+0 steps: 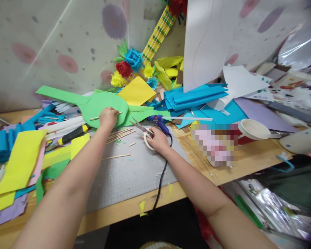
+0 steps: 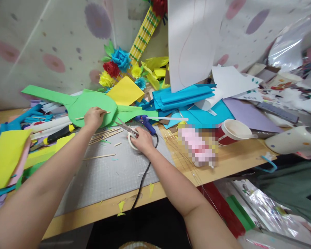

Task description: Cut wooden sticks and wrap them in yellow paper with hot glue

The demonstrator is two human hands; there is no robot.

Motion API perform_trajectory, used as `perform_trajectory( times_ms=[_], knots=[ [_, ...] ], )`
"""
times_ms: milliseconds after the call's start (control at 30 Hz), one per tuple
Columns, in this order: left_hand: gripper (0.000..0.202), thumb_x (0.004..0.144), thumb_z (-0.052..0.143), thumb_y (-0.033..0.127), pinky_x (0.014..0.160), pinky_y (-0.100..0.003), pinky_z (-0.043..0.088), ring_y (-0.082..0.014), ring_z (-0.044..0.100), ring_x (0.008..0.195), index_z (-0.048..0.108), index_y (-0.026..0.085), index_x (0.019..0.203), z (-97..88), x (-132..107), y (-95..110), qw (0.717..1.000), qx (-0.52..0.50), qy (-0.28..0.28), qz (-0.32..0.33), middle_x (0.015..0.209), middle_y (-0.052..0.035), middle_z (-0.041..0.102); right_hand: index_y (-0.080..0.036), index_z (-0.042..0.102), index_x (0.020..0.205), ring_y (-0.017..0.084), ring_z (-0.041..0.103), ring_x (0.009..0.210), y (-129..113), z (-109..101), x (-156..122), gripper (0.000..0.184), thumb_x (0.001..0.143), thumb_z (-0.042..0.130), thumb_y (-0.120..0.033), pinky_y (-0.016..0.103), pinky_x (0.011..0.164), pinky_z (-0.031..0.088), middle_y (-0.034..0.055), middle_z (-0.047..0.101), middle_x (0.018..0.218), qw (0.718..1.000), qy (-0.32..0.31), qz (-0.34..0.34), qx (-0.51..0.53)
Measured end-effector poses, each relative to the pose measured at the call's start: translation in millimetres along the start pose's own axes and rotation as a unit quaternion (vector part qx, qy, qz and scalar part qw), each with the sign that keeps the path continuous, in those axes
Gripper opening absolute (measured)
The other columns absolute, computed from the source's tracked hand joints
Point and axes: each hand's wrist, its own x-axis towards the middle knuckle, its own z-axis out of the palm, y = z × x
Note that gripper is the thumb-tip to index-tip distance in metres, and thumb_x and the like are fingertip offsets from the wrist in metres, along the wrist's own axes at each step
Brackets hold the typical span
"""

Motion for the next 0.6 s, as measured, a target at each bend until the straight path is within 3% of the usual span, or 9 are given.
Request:
perform_trajectory(
  times_ms=[167,233,367,467,600],
  knots=[
    [0.031,0.085,0.038,0.029,0.073,-0.032,0.039,-0.023,0.052,0.095,0.067,0.019,0.093,-21.3,-20.9,4.3,1.0,-0.006,0.01,-0.003,0.097,-0.0098,0.061,-0.021,0.054,0.08,0.015,0.054,0.07,1.7,0.9,1.2,0.032,0.071,0.054,-0.052,0.024,0.059,0.032,0.0005,0.061,0.078,1.0,0.001,-0.002,-0.012],
    [0.028,0.083,0.04,0.029,0.073,-0.03,0.039,-0.0213,0.053,0.092,0.066,0.019,0.091,-33.1,-38.5,4.0,0.998,-0.02,-0.046,0.034,0.095,-0.0086,0.061,-0.021,0.055,0.08,0.015,0.054,0.07,1.7,-0.1,0.9,0.032,0.071,0.054,-0.052,0.025,0.06,0.033,0.0013,0.062,0.078,1.0,-0.008,-0.002,-0.022],
    [0.023,0.077,0.043,0.025,0.069,-0.025,0.04,-0.0171,0.056,0.083,0.064,0.02,0.085,-53.7,-83.4,1.0,0.958,-0.072,-0.243,0.132,0.091,-0.0041,0.063,-0.021,0.056,0.081,0.016,0.054,0.071,1.9,-2.1,-0.7,0.031,0.072,0.055,-0.051,0.025,0.061,0.034,0.0018,0.062,0.079,0.999,-0.022,-0.016,-0.032],
    [0.024,0.077,0.042,0.028,0.067,-0.024,0.041,-0.0163,0.057,0.079,0.063,0.02,0.086,-60.7,-112.1,2.2,0.945,-0.084,-0.29,0.13,0.092,-0.0037,0.064,-0.021,0.056,0.081,0.016,0.054,0.071,2.6,-2.3,-1.7,0.031,0.071,0.055,-0.05,0.025,0.061,0.034,0.0018,0.062,0.079,0.999,-0.023,-0.017,-0.036],
    [0.023,0.078,0.042,0.027,0.068,-0.025,0.041,-0.0162,0.057,0.08,0.062,0.019,0.087,-56.6,-130.5,8.4,0.94,-0.088,-0.301,0.134,0.092,-0.0042,0.064,-0.021,0.056,0.082,0.016,0.054,0.072,3.8,-1.9,-2.6,0.03,0.071,0.056,-0.05,0.026,0.062,0.034,0.0023,0.062,0.079,0.998,-0.023,-0.013,-0.049]
  ],
)
